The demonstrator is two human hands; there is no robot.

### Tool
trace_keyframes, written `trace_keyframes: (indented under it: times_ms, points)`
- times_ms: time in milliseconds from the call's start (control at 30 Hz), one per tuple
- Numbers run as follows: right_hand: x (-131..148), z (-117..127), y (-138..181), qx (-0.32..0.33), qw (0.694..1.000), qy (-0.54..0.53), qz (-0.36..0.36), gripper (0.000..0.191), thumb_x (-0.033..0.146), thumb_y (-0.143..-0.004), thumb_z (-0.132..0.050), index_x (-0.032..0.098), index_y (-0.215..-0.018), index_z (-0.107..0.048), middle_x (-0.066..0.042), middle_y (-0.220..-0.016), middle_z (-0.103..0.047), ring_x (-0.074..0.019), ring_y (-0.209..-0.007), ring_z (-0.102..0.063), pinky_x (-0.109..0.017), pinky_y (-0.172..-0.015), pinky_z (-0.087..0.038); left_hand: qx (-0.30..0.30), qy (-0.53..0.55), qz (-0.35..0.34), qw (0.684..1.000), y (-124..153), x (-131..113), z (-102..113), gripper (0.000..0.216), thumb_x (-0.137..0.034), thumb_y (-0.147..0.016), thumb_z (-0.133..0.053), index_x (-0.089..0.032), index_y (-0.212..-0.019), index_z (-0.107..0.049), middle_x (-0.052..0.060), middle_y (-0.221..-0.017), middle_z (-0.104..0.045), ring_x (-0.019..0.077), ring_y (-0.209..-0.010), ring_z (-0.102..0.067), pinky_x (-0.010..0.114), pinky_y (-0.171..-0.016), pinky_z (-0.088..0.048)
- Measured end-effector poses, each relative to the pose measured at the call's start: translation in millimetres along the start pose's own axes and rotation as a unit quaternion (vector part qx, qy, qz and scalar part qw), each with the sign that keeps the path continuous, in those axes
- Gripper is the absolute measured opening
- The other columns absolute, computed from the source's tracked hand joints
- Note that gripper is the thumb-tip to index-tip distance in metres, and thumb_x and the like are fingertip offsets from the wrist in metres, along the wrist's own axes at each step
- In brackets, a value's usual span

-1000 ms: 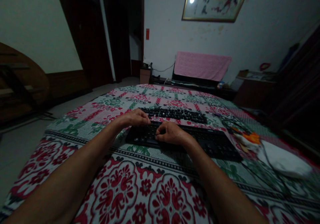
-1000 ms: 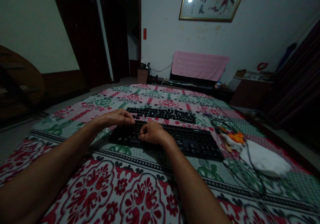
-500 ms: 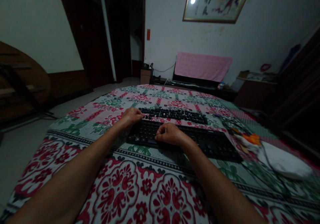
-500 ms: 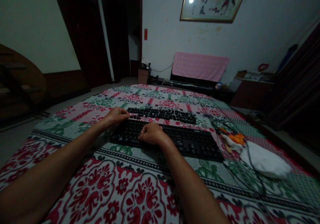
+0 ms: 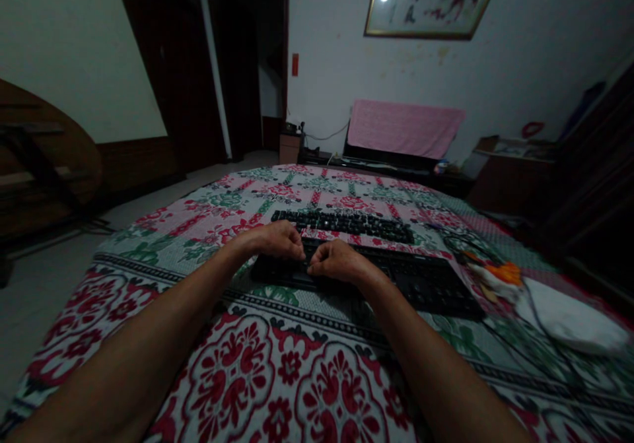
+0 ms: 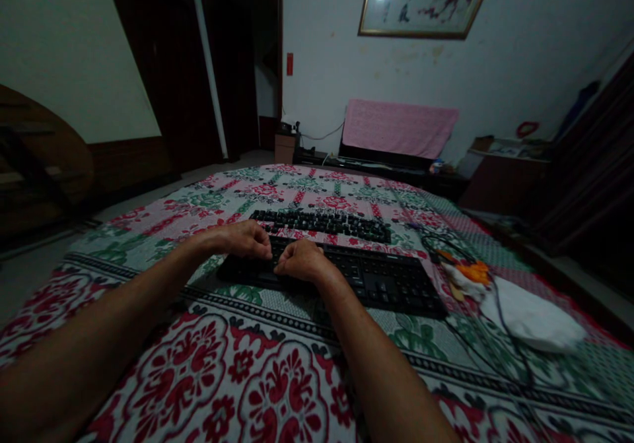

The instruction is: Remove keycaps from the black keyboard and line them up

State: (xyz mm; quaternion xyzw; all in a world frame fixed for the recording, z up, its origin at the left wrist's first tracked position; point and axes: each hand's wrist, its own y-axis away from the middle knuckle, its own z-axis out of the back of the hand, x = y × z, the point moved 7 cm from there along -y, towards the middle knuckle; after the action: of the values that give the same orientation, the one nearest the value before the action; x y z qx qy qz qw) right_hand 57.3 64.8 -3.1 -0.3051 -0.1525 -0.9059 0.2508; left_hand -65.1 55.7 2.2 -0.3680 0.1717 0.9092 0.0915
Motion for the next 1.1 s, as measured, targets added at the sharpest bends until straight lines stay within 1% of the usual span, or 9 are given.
trace_keyframes:
  times_ms: [67, 200, 367, 500, 633, 767, 933, 1100]
  points:
    - [0, 1, 1, 0.001, 1.000, 0.004, 0.004, 0.021, 0.032, -0.054, -0.065, 0.016, -0.068, -0.066, 0.003, -0.055, -0.058, -0.0060, -0.050, -0.046, -0.018, -0.051, -0.034, 0.037, -0.001, -0.006, 0.999, 0, -8, -12, 0.026, -0.037, -0.058, -0.059, -0.013, -0.069, -0.063, -0.004, -0.047, -0.046, 0.0056, -0.041, -0.037, 0.017, -0.038, -0.028]
    - [0, 3, 0, 0.006, 1.000, 0.011, 0.016, 0.023, 0.034, -0.053, -0.066, 0.016, -0.068, -0.066, 0.003, -0.057, -0.059, -0.0061, -0.052, -0.047, -0.018, -0.053, -0.034, 0.050, 0.018, 0.002, 0.999, -1, -9, -22, 0.027, -0.037, -0.057, -0.060, -0.015, -0.071, -0.061, -0.005, -0.048, -0.046, 0.0058, -0.042, -0.040, 0.017, -0.038, -0.029]
    - [-3, 3, -2, 0.012, 1.000, 0.015, 0.021, 0.025, 0.035, -0.053, -0.067, 0.017, -0.070, -0.066, 0.003, -0.059, -0.060, -0.0067, -0.054, -0.048, -0.018, -0.053, -0.035, 0.058, 0.053, 0.025, 0.997, -2, 2, -25, 0.028, -0.038, -0.057, -0.060, -0.017, -0.077, -0.061, -0.006, -0.045, -0.046, 0.0059, -0.040, -0.040, 0.017, -0.037, -0.029]
    - [-5, 1, -4, 0.019, 0.999, 0.014, 0.027, 0.026, 0.037, -0.053, -0.066, 0.017, -0.070, -0.066, 0.003, -0.059, -0.060, -0.0067, -0.054, -0.048, -0.018, -0.052, -0.035, 0.054, 0.058, 0.037, 0.996, -3, 4, -25, 0.028, -0.036, -0.058, -0.059, -0.018, -0.080, -0.061, -0.005, -0.046, -0.048, 0.0068, -0.041, -0.044, 0.017, -0.038, -0.031]
    - [-6, -1, -6, 0.030, 0.999, 0.013, 0.040, 0.029, 0.039, -0.054, -0.065, 0.016, -0.072, -0.066, 0.002, -0.059, -0.059, -0.0062, -0.053, -0.047, -0.017, -0.050, -0.033, 0.054, 0.041, 0.044, 0.997, -2, 1, -25, 0.026, -0.035, -0.059, -0.058, -0.017, -0.076, -0.062, -0.005, -0.045, -0.048, 0.0066, -0.041, -0.044, 0.016, -0.038, -0.032]
    - [-6, 0, -6, 0.045, 0.997, 0.005, 0.058, 0.032, 0.043, -0.059, -0.059, 0.016, -0.074, -0.067, 0.002, -0.059, -0.058, -0.0058, -0.051, -0.044, -0.017, -0.047, -0.031, 0.051, 0.041, 0.050, 0.997, -2, 0, -26, 0.025, -0.036, -0.058, -0.058, -0.016, -0.072, -0.060, -0.005, -0.045, -0.048, 0.0063, -0.038, -0.043, 0.017, -0.037, -0.031]
    - [-2, 5, -3, 0.016, 0.998, 0.041, 0.039, 0.030, 0.042, -0.059, -0.058, 0.017, -0.073, -0.068, 0.002, -0.057, -0.056, -0.0066, -0.051, -0.044, -0.018, -0.048, -0.031, 0.045, 0.035, 0.055, 0.997, -3, 0, -26, 0.021, -0.031, -0.058, -0.055, -0.016, -0.072, -0.059, -0.006, -0.046, -0.048, 0.0059, -0.039, -0.043, 0.017, -0.038, -0.032]
    - [6, 6, 0, -0.008, 0.996, 0.075, 0.043, 0.021, 0.035, -0.061, -0.059, 0.018, -0.069, -0.068, 0.001, -0.056, -0.057, -0.0075, -0.054, -0.046, -0.018, -0.050, -0.032, 0.035, 0.020, 0.065, 0.997, -4, -1, -27, 0.018, -0.030, -0.058, -0.055, -0.015, -0.068, -0.058, -0.006, -0.045, -0.047, 0.0059, -0.039, -0.043, 0.016, -0.037, -0.031]
